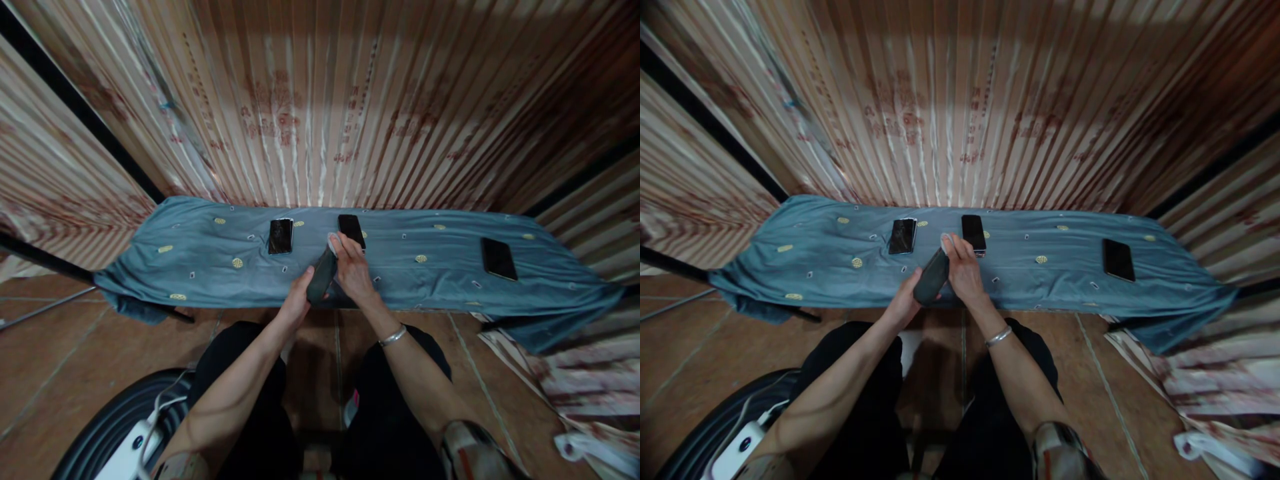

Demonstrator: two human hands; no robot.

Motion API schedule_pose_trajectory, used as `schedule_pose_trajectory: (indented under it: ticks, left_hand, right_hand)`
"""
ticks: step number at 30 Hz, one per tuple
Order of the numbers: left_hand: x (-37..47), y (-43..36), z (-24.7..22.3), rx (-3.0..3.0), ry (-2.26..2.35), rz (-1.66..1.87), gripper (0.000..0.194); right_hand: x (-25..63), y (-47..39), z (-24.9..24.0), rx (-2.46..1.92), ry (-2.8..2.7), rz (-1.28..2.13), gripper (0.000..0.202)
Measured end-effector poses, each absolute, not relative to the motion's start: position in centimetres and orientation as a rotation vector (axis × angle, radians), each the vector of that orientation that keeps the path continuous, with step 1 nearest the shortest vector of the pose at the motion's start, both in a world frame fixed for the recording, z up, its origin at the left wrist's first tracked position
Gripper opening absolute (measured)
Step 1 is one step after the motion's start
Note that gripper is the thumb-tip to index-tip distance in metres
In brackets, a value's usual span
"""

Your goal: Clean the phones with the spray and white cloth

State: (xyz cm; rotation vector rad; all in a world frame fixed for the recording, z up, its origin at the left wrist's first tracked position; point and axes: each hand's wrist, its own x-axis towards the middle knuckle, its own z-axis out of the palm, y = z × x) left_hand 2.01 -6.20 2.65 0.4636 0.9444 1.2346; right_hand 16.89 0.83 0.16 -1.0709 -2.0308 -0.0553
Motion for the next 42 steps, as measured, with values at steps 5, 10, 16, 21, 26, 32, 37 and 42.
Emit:
schedule_pose_trajectory:
  ticks: [5,10,16,21,26,32,37,42]
  left_hand:
    - [1.8,-6.1,3.4,0.379,0.894,1.191,0.035]
    - [1.8,-6.2,4.2,0.32,0.92,1.164,0.045]
    - [1.5,-6.0,4.3,0.287,0.848,1.147,0.06]
    - [1.2,-5.9,4.1,0.266,0.875,1.171,0.057]
    - [1.1,-5.6,4.1,0.256,0.87,1.183,0.059]
    - [1.1,-5.1,4.1,0.192,0.844,1.277,0.054]
    - [0.6,-5.0,3.8,0.166,0.843,1.308,0.055]
    - [0.2,-5.0,4.1,0.186,0.823,1.224,0.072]
  right_hand:
    - [16.7,0.7,0.0,-1.061,-2.036,-0.076,0.053]
    - [16.6,0.7,-0.1,-1.093,-2.008,-0.069,0.054]
    - [16.8,0.2,0.1,-1.08,-2.026,-0.011,0.056]
    - [16.2,-0.6,0.2,-1.06,-2.037,-0.01,0.054]
    - [15.2,-1.8,0.1,-1.016,-2.086,-0.008,0.052]
    - [13.9,-3.9,0.5,-0.951,-2.156,0.038,0.054]
    - [12.8,-5.5,0.2,-0.874,-2.202,0.016,0.048]
    - [12.1,-6.7,-0.4,-0.751,-2.245,0.003,0.047]
